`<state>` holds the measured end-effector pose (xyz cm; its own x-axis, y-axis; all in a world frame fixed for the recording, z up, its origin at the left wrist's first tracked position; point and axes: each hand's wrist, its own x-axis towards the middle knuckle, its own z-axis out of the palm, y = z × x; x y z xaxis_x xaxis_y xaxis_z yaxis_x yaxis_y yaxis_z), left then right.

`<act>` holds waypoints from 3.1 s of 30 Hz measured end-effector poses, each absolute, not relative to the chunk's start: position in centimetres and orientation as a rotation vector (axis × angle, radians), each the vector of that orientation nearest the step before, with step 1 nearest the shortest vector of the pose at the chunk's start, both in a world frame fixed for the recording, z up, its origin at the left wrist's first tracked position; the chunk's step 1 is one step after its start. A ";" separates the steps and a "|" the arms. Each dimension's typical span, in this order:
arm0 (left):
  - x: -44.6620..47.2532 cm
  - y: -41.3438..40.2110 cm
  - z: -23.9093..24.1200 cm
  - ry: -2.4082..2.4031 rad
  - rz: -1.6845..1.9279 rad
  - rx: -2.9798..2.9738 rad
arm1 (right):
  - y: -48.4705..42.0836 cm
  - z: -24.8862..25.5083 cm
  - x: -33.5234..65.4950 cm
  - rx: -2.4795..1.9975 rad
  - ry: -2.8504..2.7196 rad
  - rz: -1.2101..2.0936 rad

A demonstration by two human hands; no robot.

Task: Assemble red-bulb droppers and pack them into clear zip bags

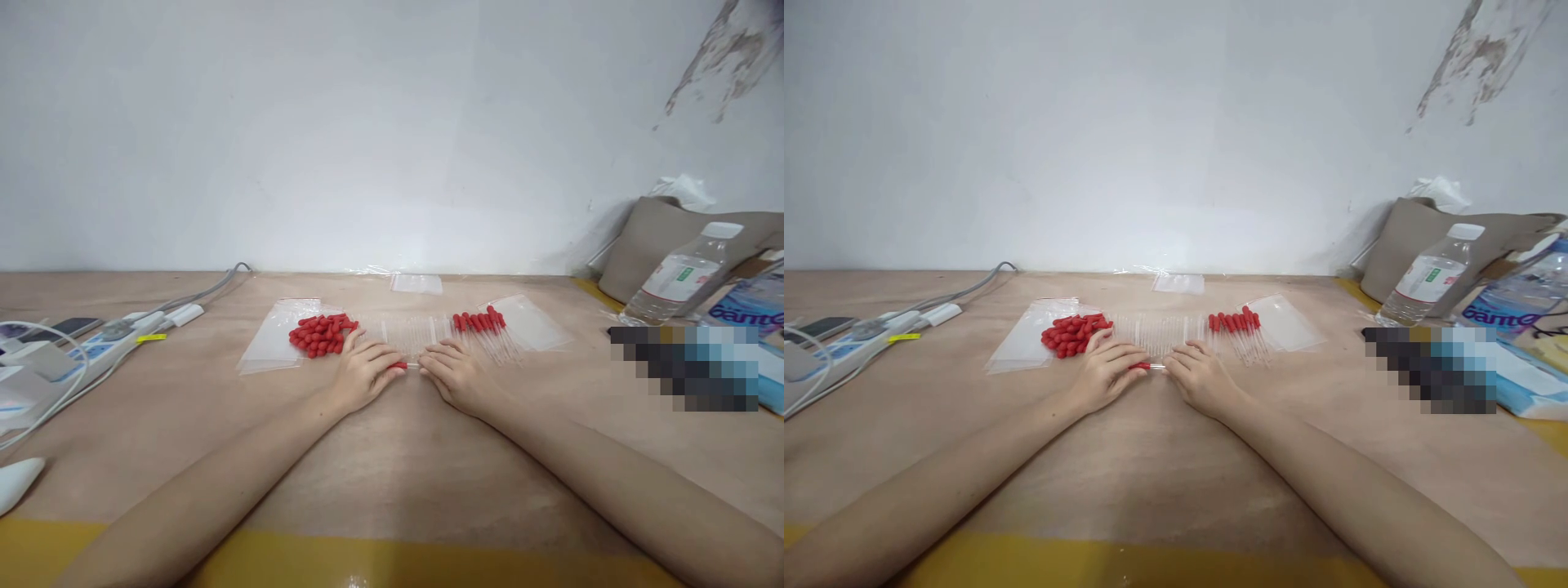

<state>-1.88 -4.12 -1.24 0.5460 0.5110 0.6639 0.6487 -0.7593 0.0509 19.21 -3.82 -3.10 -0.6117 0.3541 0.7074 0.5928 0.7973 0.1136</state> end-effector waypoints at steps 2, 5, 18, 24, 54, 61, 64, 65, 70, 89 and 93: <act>-2.0 -4.1 -1.3 -0.956 -1.007 -2.580 | -3.7 -3.3 19.3 -0.668 -2.262 -0.423; -1.9 -4.0 -1.5 -0.914 -1.019 -2.580 | -3.6 -3.3 19.3 -0.639 -2.272 -0.367; -1.5 -3.6 -1.9 -0.806 -0.966 -2.667 | -3.9 -2.9 19.0 -0.594 -2.333 -0.210; -1.3 -3.5 -1.9 -0.800 -0.956 -2.685 | -3.5 -3.5 18.6 -0.673 -2.347 -0.097; -4.9 -2.2 -1.8 -1.468 -0.892 -2.222 | -0.8 -1.2 24.5 -1.815 -1.882 -0.418; -4.5 -2.1 -1.3 -1.672 -0.786 -2.041 | -1.0 -0.3 23.6 -2.029 -1.924 -0.082; -4.6 -1.3 -1.2 -1.693 -0.740 -1.964 | -1.0 0.1 23.6 -2.129 -1.945 0.024; -4.7 -1.0 -1.1 -1.698 -0.731 -1.944 | -0.9 0.3 23.6 -2.158 -1.956 0.051; -5.0 0.2 -1.1 -1.659 -0.672 -1.938 | -0.8 0.5 23.3 -2.242 -1.981 0.098; -5.4 1.4 -1.5 -1.522 -0.565 -1.917 | -2.7 3.8 23.3 -1.971 -2.246 0.045; -5.2 0.9 -1.3 -1.459 -0.731 -1.969 | -4.1 1.7 20.9 -1.542 -2.433 -0.177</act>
<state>-5.24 0.94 -1.34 0.2529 0.6483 0.7182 0.9633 -0.2374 -0.1250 20.92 -4.06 1.71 -0.4057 0.8708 0.2778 0.9018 0.4309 -0.0337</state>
